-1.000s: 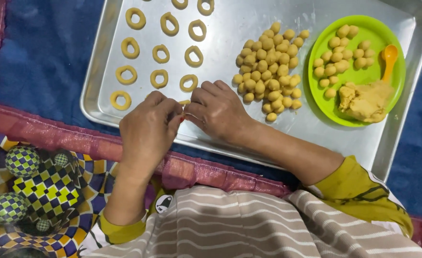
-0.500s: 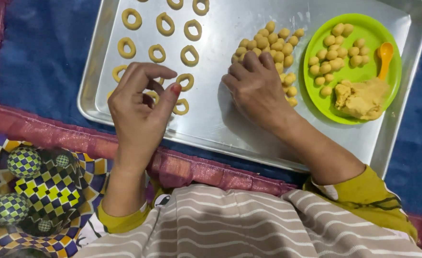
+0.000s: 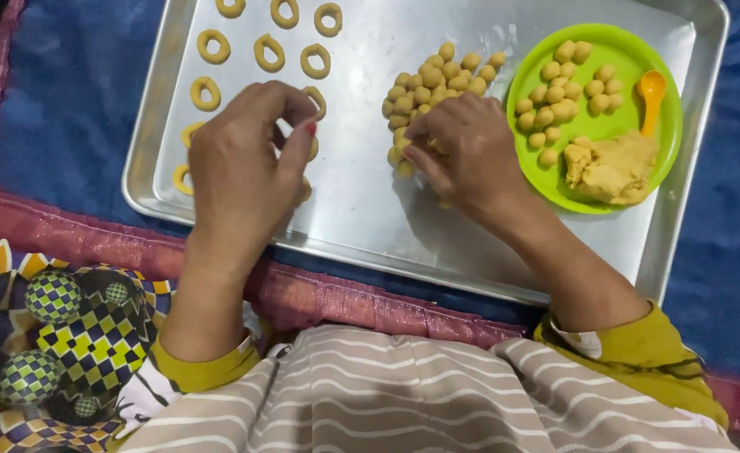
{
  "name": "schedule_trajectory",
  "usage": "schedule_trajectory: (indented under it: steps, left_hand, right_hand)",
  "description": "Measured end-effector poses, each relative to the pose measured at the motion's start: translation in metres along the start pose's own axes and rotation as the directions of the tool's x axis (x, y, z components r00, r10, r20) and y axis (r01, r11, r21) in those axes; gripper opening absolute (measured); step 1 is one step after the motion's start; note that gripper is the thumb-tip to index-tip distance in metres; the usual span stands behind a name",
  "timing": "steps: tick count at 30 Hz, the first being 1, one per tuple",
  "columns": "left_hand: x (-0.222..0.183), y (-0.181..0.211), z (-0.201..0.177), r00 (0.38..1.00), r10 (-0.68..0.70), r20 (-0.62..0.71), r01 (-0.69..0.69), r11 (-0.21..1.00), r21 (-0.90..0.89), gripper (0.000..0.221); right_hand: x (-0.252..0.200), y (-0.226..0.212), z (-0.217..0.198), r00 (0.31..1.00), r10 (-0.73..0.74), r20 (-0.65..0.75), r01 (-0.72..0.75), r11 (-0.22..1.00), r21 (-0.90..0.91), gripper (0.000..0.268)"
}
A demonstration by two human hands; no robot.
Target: Forming small rings from dough by rolling it into balls and then cylinders before joining the ends.
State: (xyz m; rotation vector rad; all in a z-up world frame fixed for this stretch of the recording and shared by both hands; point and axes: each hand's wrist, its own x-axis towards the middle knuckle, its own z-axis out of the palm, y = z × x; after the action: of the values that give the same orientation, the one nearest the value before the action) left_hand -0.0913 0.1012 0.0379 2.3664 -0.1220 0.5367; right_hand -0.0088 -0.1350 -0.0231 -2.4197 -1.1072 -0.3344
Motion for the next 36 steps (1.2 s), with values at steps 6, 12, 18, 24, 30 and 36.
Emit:
schedule_trajectory:
  steps: [6, 12, 18, 24, 30, 36]
  left_hand:
    - [-0.034, -0.032, -0.003, 0.938, -0.269, 0.216, 0.183, 0.919, 0.348, 0.013]
    - [-0.047, -0.040, 0.009, 0.922, -0.323, 0.214, 0.222, 0.893, 0.391, 0.013]
    - [-0.052, -0.051, 0.018, 0.912, -0.348, 0.219, 0.221, 0.864, 0.453, 0.006]
    - [-0.052, -0.050, 0.020, 0.911, -0.352, 0.214, 0.220, 0.855, 0.469, 0.007]
    - [-0.052, -0.050, 0.021, 0.902, -0.379, 0.209, 0.249, 0.849, 0.466, 0.012]
    - [-0.055, -0.051, 0.016, 0.894, -0.396, 0.208, 0.273, 0.851, 0.449, 0.014]
  right_hand:
    - [-0.002, -0.003, 0.021, 0.987, -0.136, -0.089, 0.129, 0.988, -0.082, 0.019]
    - [-0.003, 0.000, 0.022, 0.987, -0.141, -0.078, 0.138, 0.990, -0.038, 0.013]
    - [-0.005, -0.002, 0.019, 0.990, -0.110, -0.089, 0.112, 0.994, 0.012, 0.010]
    - [-0.006, 0.001, 0.019, 0.988, -0.124, -0.094, 0.126, 0.992, 0.017, 0.011]
    - [-0.005, -0.001, 0.016, 0.989, -0.103, -0.106, 0.109, 0.993, 0.052, 0.009]
    - [-0.005, -0.001, 0.015, 0.988, -0.101, -0.118, 0.108, 0.993, 0.054, 0.009]
